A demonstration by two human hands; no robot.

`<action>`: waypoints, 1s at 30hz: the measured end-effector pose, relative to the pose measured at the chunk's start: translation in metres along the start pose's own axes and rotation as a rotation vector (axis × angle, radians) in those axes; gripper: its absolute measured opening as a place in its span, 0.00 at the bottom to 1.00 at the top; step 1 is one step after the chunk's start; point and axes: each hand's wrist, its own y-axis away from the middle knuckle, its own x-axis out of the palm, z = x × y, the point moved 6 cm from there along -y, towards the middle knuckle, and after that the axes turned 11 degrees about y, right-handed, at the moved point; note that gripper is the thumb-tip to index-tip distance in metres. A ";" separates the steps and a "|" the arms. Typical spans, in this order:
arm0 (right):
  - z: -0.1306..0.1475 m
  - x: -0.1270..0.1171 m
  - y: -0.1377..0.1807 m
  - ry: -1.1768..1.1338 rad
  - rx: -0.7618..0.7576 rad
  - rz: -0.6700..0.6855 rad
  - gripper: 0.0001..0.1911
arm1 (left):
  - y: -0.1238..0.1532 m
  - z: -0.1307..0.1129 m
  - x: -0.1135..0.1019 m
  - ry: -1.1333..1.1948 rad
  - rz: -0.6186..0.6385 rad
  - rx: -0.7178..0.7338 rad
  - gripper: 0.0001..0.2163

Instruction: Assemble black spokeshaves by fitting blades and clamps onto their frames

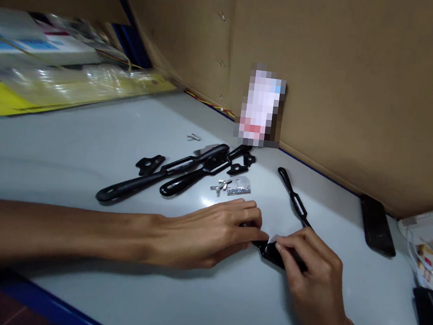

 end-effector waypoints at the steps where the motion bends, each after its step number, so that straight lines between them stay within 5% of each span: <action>1: 0.001 0.000 0.000 0.001 -0.017 0.005 0.07 | 0.000 0.000 0.000 0.014 -0.004 -0.007 0.19; 4: 0.002 0.002 0.000 -0.017 -0.020 0.060 0.07 | 0.000 -0.002 0.001 0.027 0.013 -0.012 0.19; 13: -0.022 0.008 -0.008 -0.122 0.348 0.188 0.07 | 0.001 -0.001 0.003 0.040 0.017 -0.021 0.24; 17: -0.020 0.018 -0.007 -0.259 0.436 0.306 0.11 | 0.003 -0.001 0.002 0.042 -0.006 0.001 0.18; 24: -0.022 0.013 -0.001 -0.163 0.392 0.271 0.11 | 0.002 -0.005 0.002 -0.005 0.067 0.000 0.20; 30: -0.006 0.003 0.000 0.149 0.100 0.127 0.12 | 0.001 -0.006 0.001 -0.010 0.065 0.005 0.18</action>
